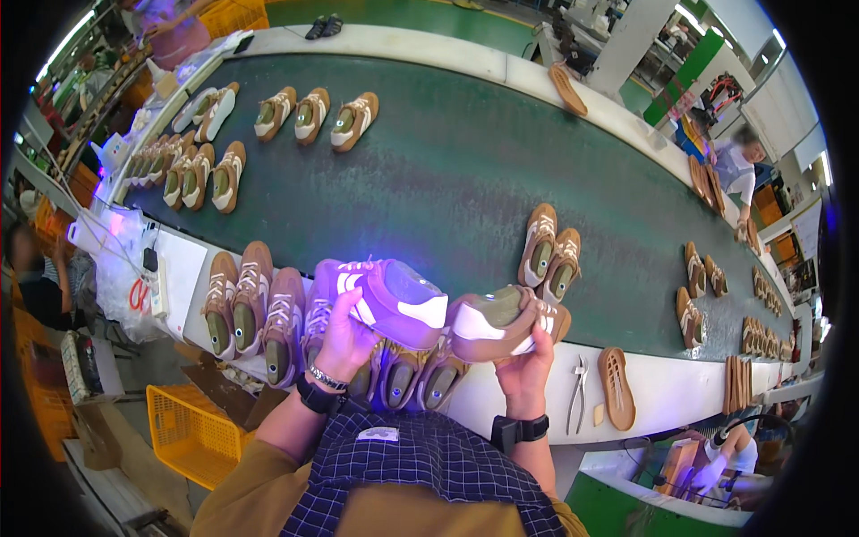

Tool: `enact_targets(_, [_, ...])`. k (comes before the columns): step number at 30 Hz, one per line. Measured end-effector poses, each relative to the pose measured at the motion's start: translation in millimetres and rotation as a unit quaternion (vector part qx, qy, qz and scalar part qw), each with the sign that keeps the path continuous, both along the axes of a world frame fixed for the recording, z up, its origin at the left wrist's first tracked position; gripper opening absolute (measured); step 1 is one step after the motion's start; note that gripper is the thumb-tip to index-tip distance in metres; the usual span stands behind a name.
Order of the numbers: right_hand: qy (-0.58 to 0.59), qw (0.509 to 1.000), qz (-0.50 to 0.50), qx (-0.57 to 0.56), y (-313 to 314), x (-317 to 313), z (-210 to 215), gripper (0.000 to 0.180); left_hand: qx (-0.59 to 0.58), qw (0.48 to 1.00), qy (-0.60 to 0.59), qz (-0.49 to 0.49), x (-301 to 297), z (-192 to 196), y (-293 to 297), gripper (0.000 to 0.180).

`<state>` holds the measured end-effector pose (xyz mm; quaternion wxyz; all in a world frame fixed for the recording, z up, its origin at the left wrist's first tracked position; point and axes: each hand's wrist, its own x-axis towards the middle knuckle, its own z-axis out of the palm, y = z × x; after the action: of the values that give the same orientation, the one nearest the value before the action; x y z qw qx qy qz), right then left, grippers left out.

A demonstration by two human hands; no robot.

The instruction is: The person picks up pairs of brown and white sneakers from a moving conveyor belt in a factory setting. They hold the shoes up to a purple UV light to inspect the soles and sides, then place them back onto the belt. The process is repeated for multiple pairs of shoes throughout the clip.

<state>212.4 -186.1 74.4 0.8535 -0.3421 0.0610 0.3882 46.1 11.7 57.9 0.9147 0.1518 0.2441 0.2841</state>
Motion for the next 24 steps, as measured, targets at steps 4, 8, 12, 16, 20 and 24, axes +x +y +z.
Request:
enact_targets(4, [0.015, 0.999, -0.012, -0.043, -13, 17, -10, 0.056, -0.060, 0.996, 0.001, -0.058, -3, -7, 2, 0.042])
enact_targets(8, [0.038, 0.994, 0.045, -0.097, -49, 18, -10, 0.056, -0.054, 0.990, 0.006, -0.129, -11, -13, 3, 0.045])
enact_targets(12, [0.005, 0.991, 0.030, -0.133, -74, 13, -18, 0.058, -0.051, 0.988, 0.017, -0.143, -24, -18, 3, 0.050])
enact_targets(16, [0.027, 0.986, 0.027, -0.163, -95, 8, -22, 0.055, -0.021, 0.992, 0.047, -0.120, -29, -16, 5, 0.051])
enact_targets(20, [0.037, 0.979, -0.028, -0.200, -121, 9, -53, 0.051, -0.019, 0.991, 0.100, -0.089, -25, 3, -3, 0.049])
enact_targets(24, [0.062, 0.983, -0.025, -0.170, -121, 4, -45, 0.049, -0.006, 0.989, 0.105, -0.100, -28, 11, -8, 0.047])
